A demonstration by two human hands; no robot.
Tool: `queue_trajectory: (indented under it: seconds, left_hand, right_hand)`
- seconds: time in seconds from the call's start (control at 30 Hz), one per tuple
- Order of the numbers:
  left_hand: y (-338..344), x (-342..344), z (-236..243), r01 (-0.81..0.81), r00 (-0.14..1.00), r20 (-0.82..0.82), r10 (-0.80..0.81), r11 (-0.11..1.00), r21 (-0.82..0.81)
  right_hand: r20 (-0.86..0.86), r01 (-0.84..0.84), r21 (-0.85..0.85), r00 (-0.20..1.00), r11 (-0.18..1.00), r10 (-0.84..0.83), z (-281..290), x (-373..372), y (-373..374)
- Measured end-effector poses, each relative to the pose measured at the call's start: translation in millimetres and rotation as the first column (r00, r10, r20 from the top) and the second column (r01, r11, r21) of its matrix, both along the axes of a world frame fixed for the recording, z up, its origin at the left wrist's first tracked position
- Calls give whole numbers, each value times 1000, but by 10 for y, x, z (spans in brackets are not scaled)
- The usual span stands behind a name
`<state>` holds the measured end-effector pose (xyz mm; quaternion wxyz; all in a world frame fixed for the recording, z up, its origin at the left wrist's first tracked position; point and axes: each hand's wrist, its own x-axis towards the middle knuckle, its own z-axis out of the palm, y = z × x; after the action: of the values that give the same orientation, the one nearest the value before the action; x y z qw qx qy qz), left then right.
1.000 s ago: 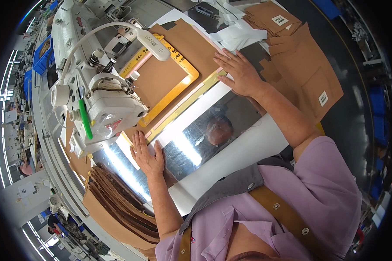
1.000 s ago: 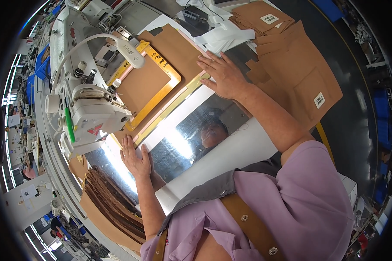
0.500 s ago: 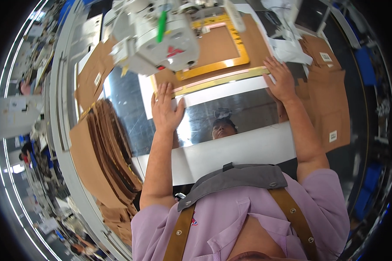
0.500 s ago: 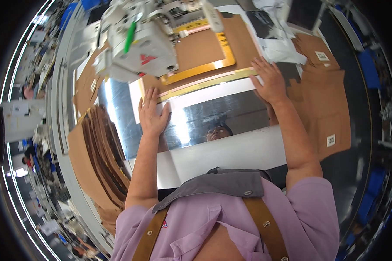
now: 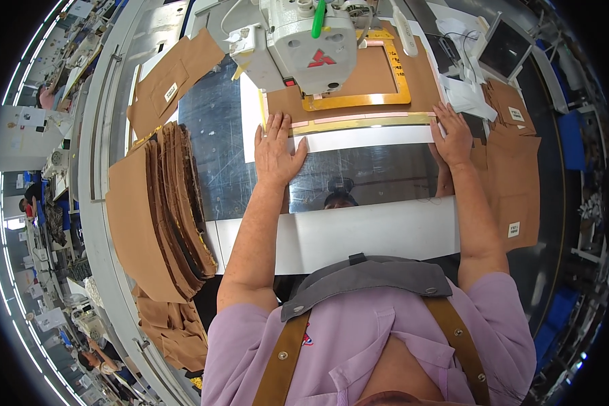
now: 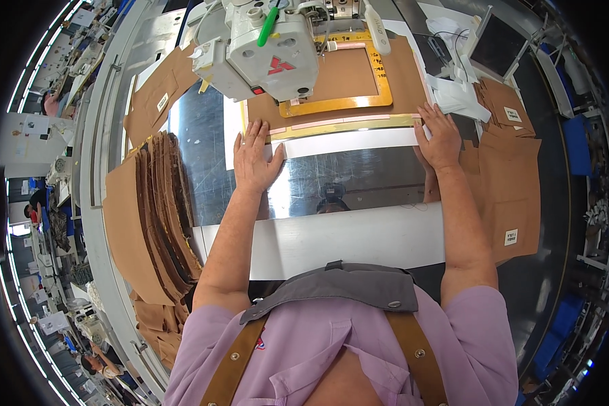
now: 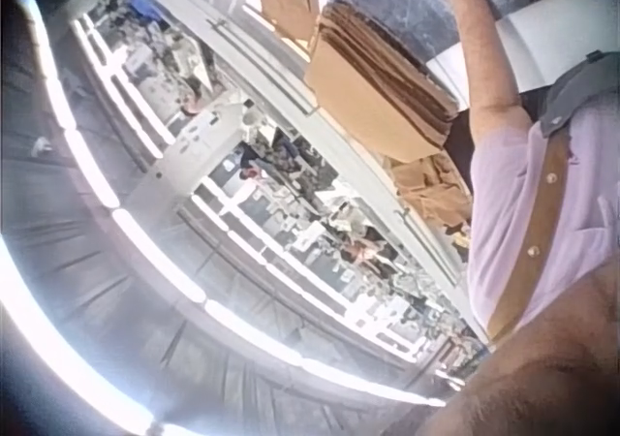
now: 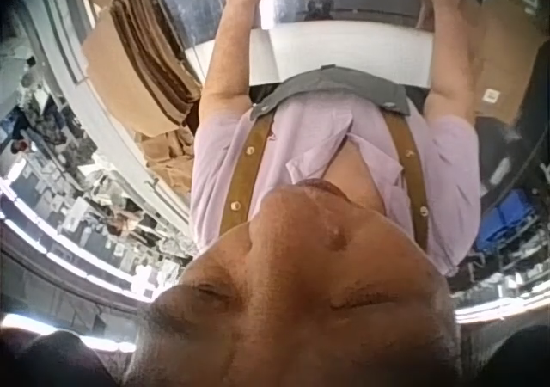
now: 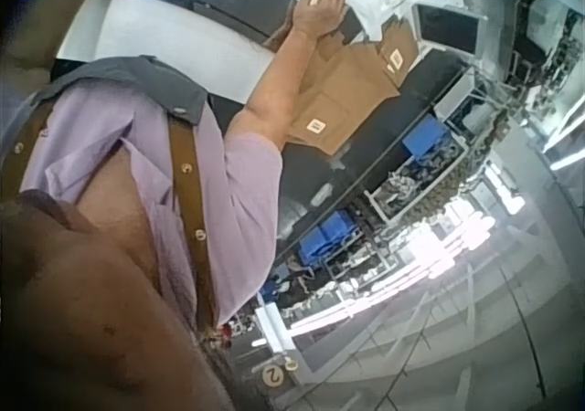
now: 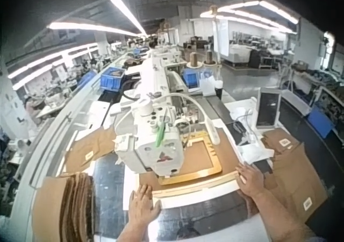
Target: Operating an industrial sewing machine to assemble leather bag components.
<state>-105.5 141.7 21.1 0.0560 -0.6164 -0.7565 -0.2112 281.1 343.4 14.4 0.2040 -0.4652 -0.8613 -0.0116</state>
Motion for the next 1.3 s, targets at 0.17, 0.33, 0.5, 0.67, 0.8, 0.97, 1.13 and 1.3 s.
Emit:
queue_trajectory:
  seconds: [0.17, 0.33, 0.5, 0.67, 0.8, 0.97, 1.13, 1.3]
  left_hand:
    - [15, 11, 9, 0, 1000, 4, 0, 1000, 2]
    - [-24, 40, 84, -7, 1000, 14, 6, 1000, 21]
    - [-4, 21, 47, -20, 999, -28, 21, 999, 40]
    - [-37, -4, 2, -49, 998, -40, 50, 998, 26]
    - [-19, 33, 28, -77, 996, -46, 78, 997, 24]
    - [-52, 19, 20, -97, 995, -27, 98, 995, 24]
    - [-44, 39, 23, -109, 994, -5, 109, 994, 24]
    - [-62, 44, 1, -119, 993, 1, 119, 992, 36]
  right_hand:
    - [3, 22, 3, 1000, 1000, -22, 11, -3, 6]
    - [-59, 17, 60, 998, 998, -13, 8, -29, -59]
    - [-62, -133, 82, 988, 988, 138, 85, -13, -42]
    - [-61, -139, 39, 988, 990, 141, 34, -3, -82]
    - [-80, -138, 32, 987, 990, 140, 49, 31, -75]
    - [-45, -170, -54, 985, 984, 168, 65, 63, -106]
    - [-45, -169, -34, 985, 985, 168, 58, 91, -125]
    - [-34, -162, -55, 986, 985, 161, 56, 86, -134]
